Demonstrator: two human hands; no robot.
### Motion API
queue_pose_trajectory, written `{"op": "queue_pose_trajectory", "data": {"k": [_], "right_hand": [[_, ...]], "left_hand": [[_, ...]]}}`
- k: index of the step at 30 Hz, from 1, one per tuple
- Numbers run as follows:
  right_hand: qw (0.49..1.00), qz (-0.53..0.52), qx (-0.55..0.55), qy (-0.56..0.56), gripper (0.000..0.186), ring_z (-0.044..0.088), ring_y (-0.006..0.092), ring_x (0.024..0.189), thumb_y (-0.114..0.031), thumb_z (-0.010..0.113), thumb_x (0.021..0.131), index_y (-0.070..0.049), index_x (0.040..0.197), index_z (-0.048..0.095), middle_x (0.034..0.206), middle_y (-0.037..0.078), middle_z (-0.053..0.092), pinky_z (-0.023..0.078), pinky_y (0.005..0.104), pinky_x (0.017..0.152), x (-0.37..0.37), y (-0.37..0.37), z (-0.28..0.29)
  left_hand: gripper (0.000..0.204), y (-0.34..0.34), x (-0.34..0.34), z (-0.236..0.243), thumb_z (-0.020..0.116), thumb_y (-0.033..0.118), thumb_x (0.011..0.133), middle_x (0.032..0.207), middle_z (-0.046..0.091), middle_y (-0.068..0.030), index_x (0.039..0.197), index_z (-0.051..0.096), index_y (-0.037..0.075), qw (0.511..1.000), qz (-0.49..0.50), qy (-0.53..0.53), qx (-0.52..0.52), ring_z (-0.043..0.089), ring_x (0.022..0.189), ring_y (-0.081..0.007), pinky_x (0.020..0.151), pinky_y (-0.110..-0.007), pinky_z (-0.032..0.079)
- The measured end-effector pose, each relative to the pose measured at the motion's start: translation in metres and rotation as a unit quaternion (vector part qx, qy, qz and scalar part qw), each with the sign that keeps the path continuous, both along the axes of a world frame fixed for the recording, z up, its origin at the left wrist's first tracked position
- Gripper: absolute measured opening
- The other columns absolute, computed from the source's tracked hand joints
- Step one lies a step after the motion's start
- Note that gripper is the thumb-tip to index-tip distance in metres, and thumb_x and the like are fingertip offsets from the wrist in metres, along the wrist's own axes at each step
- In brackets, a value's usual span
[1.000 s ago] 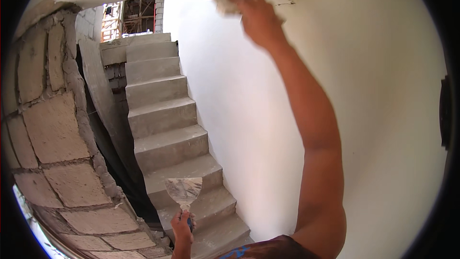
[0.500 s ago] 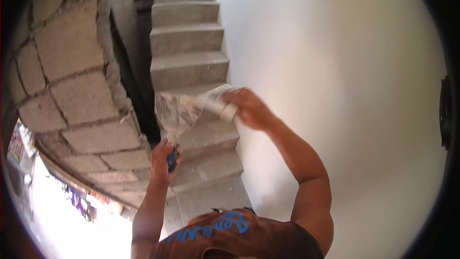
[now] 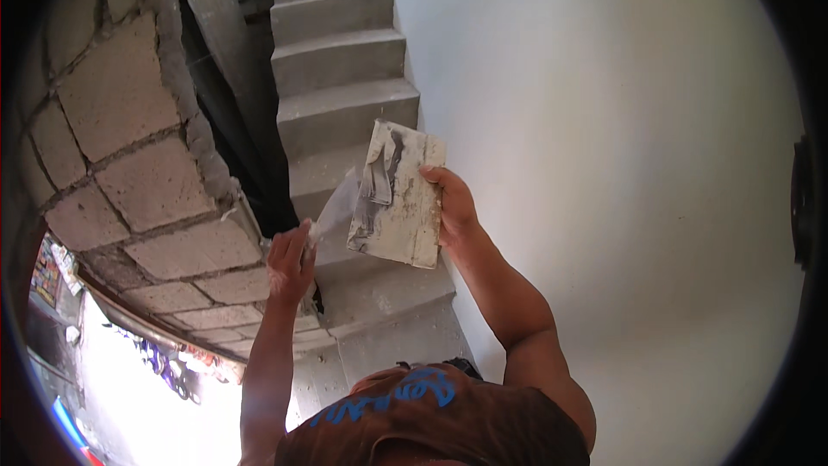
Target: The person scoops plaster onto a trowel using a putty knife and applies it onto the ceiling and doorway beam.
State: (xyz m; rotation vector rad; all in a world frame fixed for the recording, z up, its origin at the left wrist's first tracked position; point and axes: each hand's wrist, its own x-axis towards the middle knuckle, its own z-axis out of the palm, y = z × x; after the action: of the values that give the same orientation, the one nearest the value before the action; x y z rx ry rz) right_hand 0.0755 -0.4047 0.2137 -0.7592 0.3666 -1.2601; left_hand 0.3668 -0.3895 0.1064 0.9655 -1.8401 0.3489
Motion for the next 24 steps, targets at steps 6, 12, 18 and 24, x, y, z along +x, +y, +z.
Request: {"op": "queue_pose_trajectory", "data": {"k": [6, 12, 18, 24], "right_hand": [[0.749, -0.397, -0.510, 0.149, 0.037, 0.063, 0.0235, 0.108, -0.006, 0.061, 0.094, 0.004, 0.129, 0.054, 0.123, 0.015, 0.063, 0.050, 0.0371, 0.093, -0.048, 0.012, 0.157], [0.048, -0.751, -0.602, 0.267, 0.049, 0.060, 0.0371, 0.106, 0.000, 0.060, 0.084, -0.014, 0.131, 0.060, 0.126, 0.011, 0.063, 0.047, 0.0427, 0.093, -0.102, 0.007, 0.368], [0.004, -0.752, -0.513, 0.415, 0.042, 0.052, 0.0289, 0.125, -0.003, 0.053, 0.090, -0.010, 0.131, 0.060, 0.135, 0.010, 0.058, 0.038, 0.0445, 0.108, -0.110, -0.017, 0.472], [0.009, -0.749, -0.496, 0.439, 0.043, 0.054, 0.0293, 0.122, -0.002, 0.052, 0.090, -0.012, 0.131, 0.061, 0.132, 0.010, 0.060, 0.039, 0.0436, 0.107, -0.099, -0.043, 0.516]], "left_hand": [[0.045, 0.006, 0.010, -0.084, 0.072, 0.011, 0.080, 0.100, 0.065, -0.0186, 0.124, 0.064, 0.003, 0.997, 0.009, 0.003, 0.079, 0.061, 0.095, -0.0380, 0.085, -0.047, 0.050], [0.041, 0.029, -0.015, -0.120, 0.065, 0.025, 0.091, 0.103, 0.065, -0.0204, 0.130, 0.062, 0.015, 0.981, 0.089, 0.115, 0.125, 0.060, 0.101, -0.0381, 0.088, -0.049, 0.048], [0.049, 0.009, -0.023, -0.141, 0.066, 0.029, 0.092, 0.114, 0.063, -0.0206, 0.138, 0.056, 0.017, 0.931, 0.099, 0.134, 0.324, 0.059, 0.110, -0.0379, 0.092, -0.048, 0.048], [0.049, 0.007, -0.044, -0.127, 0.068, 0.021, 0.091, 0.114, 0.063, -0.0206, 0.138, 0.056, 0.015, 0.922, 0.058, 0.186, 0.335, 0.060, 0.108, -0.0392, 0.090, -0.047, 0.049]]}}
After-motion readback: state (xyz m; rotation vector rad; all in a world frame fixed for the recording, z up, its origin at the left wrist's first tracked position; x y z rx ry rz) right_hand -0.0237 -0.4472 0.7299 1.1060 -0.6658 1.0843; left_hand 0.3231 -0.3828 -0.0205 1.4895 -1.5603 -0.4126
